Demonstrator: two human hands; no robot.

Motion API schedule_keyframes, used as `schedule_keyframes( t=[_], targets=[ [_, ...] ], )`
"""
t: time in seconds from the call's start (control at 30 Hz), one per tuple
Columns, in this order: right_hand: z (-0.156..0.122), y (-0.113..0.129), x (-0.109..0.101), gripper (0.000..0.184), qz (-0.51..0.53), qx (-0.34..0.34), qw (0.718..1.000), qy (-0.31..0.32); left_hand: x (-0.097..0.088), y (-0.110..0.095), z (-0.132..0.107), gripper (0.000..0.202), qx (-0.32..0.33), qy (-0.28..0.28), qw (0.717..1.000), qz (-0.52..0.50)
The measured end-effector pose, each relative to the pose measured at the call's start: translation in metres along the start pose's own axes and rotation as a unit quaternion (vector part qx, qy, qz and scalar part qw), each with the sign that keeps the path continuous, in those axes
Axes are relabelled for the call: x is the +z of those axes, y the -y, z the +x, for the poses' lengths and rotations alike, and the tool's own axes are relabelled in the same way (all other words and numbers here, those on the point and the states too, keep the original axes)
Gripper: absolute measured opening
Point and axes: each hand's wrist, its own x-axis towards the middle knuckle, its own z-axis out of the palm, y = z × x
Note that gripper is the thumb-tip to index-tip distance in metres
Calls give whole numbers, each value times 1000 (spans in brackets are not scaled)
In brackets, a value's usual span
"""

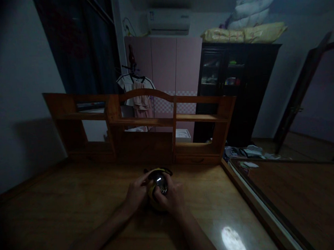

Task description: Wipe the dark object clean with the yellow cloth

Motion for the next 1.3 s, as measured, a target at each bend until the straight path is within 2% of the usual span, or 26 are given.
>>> schedule_keyframes(
  t=[0.1, 0.23, 0.33, 0.43, 0.57, 0.63, 0.77, 0.87, 1.03, 1.13, 1.2, 1.3],
  targets=[
    [-1, -2, 1, 43, 2, -5, 1000, 1, -4, 3, -1, 40, 67, 9, 997, 41],
    [-2, -2, 1, 38, -6, -3, 1000, 0, -12, 4, -5, 49, 177, 68, 977, 103],
    [-2, -1, 0, 34, -11, -8, 1000, 2, -13, 5, -5, 52, 196, 86, 969, 125],
    [-2, -1, -1, 33, -28, -9, 1000, 10, -11, 9, -4, 49, 176, 88, 975, 104],
    [-2, -1, -1, 43, -65, -18, 998, 13, -9, 10, -2, 42, 131, 117, 982, 64],
    [-2, 1, -2, 44, -54, -25, 998, 19, -10, 9, -3, 41, 109, 123, 984, 61],
    [1, 8, -9, 39, -11, -20, 999, 23, -7, 11, -5, 38, 85, 100, 988, 85],
    [2, 13, -16, 41, 34, -14, 999, 31, -1, 10, -7, 34, 61, 71, 992, 89],
    [4, 16, -19, 46, 93, -12, 995, 26, 5, 5, -4, 34, -60, -25, 997, 37],
    [4, 17, -12, 46, 74, 1, 996, 43, 6, 12, 1, 35, -103, -84, 991, -23],
    [3, 15, -5, 47, 49, -2, 997, 65, 6, 18, 3, 34, -126, -114, 985, -25],
    [-1, 6, 5, 59, 4, -22, 998, 67, 7, 23, 4, 32, -132, -118, 983, -40]
  ],
)
